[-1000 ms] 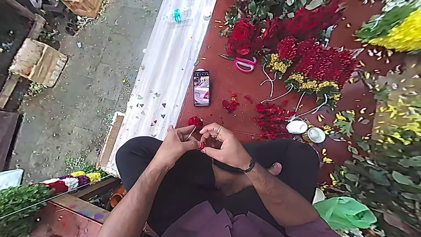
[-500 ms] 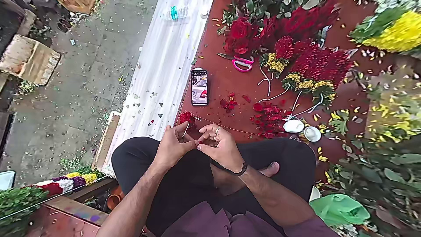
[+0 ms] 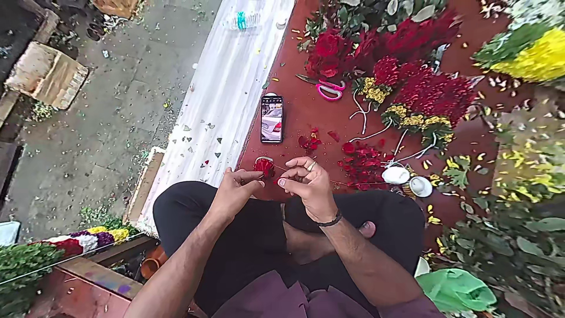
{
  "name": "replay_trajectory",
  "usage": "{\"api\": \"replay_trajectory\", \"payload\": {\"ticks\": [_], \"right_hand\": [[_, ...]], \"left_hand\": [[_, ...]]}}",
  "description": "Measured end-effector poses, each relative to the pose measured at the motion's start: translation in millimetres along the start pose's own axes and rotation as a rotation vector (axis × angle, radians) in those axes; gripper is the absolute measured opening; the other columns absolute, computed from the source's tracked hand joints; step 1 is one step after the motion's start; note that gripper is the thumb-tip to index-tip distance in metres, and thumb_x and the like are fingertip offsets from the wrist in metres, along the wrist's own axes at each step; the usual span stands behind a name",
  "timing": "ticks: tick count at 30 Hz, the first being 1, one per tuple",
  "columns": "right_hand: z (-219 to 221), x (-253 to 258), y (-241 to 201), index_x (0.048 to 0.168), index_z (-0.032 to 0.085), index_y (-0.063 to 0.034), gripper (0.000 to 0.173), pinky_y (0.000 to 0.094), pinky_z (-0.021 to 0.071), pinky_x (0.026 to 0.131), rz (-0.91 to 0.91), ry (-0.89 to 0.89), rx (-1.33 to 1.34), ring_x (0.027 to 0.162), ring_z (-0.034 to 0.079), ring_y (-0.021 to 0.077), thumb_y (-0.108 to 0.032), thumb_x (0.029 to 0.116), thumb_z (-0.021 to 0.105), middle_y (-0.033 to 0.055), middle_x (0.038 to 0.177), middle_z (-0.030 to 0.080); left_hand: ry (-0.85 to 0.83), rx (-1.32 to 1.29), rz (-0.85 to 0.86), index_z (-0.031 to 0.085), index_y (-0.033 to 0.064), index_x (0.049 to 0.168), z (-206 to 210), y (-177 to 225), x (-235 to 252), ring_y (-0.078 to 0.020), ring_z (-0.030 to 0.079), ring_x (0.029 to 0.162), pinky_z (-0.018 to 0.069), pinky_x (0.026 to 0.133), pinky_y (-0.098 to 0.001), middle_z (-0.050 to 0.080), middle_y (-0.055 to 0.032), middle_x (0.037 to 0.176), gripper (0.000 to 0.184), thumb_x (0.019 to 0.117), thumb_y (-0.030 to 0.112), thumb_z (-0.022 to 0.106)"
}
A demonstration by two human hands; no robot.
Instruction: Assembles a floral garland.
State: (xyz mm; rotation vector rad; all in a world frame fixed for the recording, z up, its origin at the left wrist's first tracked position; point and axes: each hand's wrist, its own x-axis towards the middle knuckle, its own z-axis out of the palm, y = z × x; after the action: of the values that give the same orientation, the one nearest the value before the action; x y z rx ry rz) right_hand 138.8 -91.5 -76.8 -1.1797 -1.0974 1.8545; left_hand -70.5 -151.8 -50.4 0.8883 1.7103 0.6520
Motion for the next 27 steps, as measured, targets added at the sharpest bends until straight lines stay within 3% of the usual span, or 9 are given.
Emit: {"api": "replay_trajectory", "payload": {"ticks": [3,10,13,16,20,22,24,26,27], "right_hand": [[9,0,9,0.120,0.063,-0.0024,0.046,0.0329,0.0572,0.054,0.003,-0.011,0.000,0.064,0.067,0.0218,0.003,0.0781,0.082,0.0146,0.085,0.073],[13,3,21,0.119,0.063,-0.0038,0.045,0.0321,0.0549,0.051,0.003,0.038,-0.065,0.059,0.065,0.0207,0.000,0.0782,0.083,0.0116,0.082,0.073],[16,1,22,0.119,0.063,-0.0041,0.046,0.0323,0.0547,0.052,-0.002,0.032,-0.067,0.060,0.065,0.0202,0.002,0.0774,0.083,0.0105,0.080,0.072],[19,2,26,0.120,0.063,-0.0054,0.049,0.0354,0.0577,0.060,0.006,0.028,-0.081,0.067,0.067,0.0208,0.002,0.0759,0.083,0.0090,0.081,0.072],[16,7,34,0.133,0.055,-0.0069,0.069,0.0356,0.0569,0.065,0.135,-0.011,-0.111,0.072,0.062,0.0204,-0.005,0.0722,0.088,0.0086,0.086,0.065],[11,10,34,0.141,0.051,-0.0098,0.083,0.0381,0.0594,0.070,0.193,-0.044,-0.116,0.082,0.065,0.0225,-0.008,0.0684,0.091,0.0093,0.097,0.065],[3,13,27,0.145,0.049,-0.0150,0.088,0.0399,0.0598,0.079,0.157,-0.118,-0.171,0.104,0.065,0.0221,-0.011,0.0671,0.088,0.0062,0.116,0.065],[-6,16,19,0.150,0.048,-0.0183,0.086,0.0436,0.0536,0.099,0.050,-0.240,-0.295,0.127,0.056,0.0182,-0.016,0.0713,0.084,0.0016,0.137,0.060],[-11,18,20,0.151,0.048,-0.0196,0.083,0.0457,0.0504,0.107,-0.002,-0.305,-0.367,0.132,0.054,0.0163,-0.020,0.0757,0.083,-0.0003,0.142,0.059]], "left_hand": [[-0.009,0.046,0.045,0.084,0.0196,0.099,2,-2,0,-0.0110,0.064,0.105,0.0296,0.117,-0.0568,0.073,0.0067,0.091,0.015,0.0872,0.024,0.075],[-0.031,0.087,0.105,0.084,0.0211,0.091,2,-3,1,-0.0093,0.065,0.089,0.0404,0.107,-0.0534,0.072,0.0076,0.084,0.014,0.0857,0.033,0.081],[-0.001,0.112,0.129,0.083,0.0230,0.085,2,-6,2,-0.0094,0.060,0.079,0.0467,0.089,-0.0441,0.066,0.0082,0.075,0.012,0.0842,0.035,0.083],[0.031,0.112,0.122,0.081,0.0218,0.078,2,-7,4,-0.0118,0.058,0.077,0.0469,0.079,-0.0390,0.062,0.0064,0.072,0.009,0.0821,0.029,0.084],[0.075,0.197,0.084,0.077,0.0233,0.071,3,-6,5,-0.0133,0.058,0.083,0.0457,0.079,-0.0406,0.060,0.0072,0.073,0.011,0.0796,0.030,0.082],[0.089,0.269,0.070,0.076,0.0246,0.070,1,-1,6,-0.0145,0.057,0.089,0.0445,0.081,-0.0416,0.060,0.0073,0.075,0.012,0.0780,0.032,0.081],[0.094,0.328,0.059,0.076,0.0245,0.069,-3,7,7,-0.0152,0.056,0.091,0.0430,0.081,-0.0419,0.059,0.0070,0.076,0.013,0.0775,0.034,0.080],[0.083,0.360,0.035,0.076,0.0231,0.069,-8,18,8,-0.0139,0.057,0.087,0.0442,0.076,-0.0407,0.059,0.0059,0.076,0.014,0.0772,0.033,0.080],[0.072,0.358,0.023,0.076,0.0219,0.069,-11,23,9,-0.0131,0.057,0.082,0.0457,0.072,-0.0395,0.060,0.0051,0.076,0.014,0.0774,0.032,0.081]]}}
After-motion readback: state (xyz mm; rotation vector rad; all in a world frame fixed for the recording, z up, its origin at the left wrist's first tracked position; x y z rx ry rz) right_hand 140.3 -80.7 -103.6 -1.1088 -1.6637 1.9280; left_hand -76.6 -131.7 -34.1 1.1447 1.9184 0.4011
